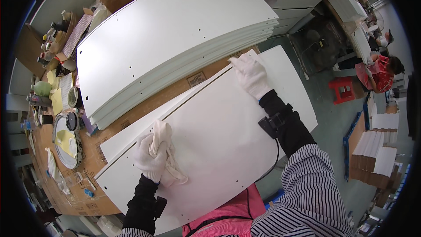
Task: The recorder uses a blue sponge and a white cloth to clean or finish the surfaces and edges of white furniture panels at a workshop table.
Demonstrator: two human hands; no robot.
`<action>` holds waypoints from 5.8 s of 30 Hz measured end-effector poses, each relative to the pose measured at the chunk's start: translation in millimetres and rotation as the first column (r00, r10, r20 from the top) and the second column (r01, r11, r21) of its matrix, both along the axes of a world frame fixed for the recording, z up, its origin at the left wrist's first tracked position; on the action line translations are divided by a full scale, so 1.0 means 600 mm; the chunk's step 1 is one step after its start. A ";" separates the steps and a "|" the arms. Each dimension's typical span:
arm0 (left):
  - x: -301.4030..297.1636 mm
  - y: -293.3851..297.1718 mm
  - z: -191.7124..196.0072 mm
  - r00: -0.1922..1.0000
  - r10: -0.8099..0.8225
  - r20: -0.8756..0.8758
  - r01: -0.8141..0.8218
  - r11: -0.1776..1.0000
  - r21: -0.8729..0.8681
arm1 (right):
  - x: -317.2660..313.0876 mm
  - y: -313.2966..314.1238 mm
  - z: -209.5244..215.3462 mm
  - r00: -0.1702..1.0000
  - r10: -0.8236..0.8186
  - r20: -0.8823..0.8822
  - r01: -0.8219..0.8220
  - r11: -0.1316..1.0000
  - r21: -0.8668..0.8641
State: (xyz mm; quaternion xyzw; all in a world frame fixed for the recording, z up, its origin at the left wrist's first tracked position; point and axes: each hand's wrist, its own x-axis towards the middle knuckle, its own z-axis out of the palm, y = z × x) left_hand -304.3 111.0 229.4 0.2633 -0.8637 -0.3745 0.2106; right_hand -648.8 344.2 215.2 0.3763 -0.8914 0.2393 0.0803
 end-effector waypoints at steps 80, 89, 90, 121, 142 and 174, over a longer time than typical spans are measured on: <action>-0.006 -0.002 -0.003 0.999 -0.045 -0.026 0.045 0.999 -0.011 | -0.055 0.008 -0.004 0.919 -0.392 -0.033 0.392 0.907 0.153; -0.006 -0.001 -0.010 1.000 -0.027 -0.015 0.028 0.999 0.020 | 0.237 -0.195 -0.004 0.950 0.297 0.096 -0.299 0.954 0.003; -0.001 -0.004 -0.012 1.000 -0.022 -0.020 0.023 0.999 0.029 | 0.253 -0.216 0.000 0.914 0.358 0.191 -0.369 0.929 0.023; 0.771 -0.091 -0.001 0.770 0.268 0.580 -0.609 0.580 0.541 | 0.453 -0.327 -0.022 0.985 0.173 0.002 -0.173 0.983 0.066; 0.602 -0.137 -0.010 0.814 -0.156 0.559 -0.362 0.618 0.698 | 0.803 -0.577 0.012 0.898 0.401 0.183 -0.427 0.894 0.135; 0.569 -0.142 -0.031 0.784 -0.245 0.570 -0.267 0.697 0.666 | 0.861 -0.650 0.014 0.822 0.525 0.220 -0.567 0.789 0.235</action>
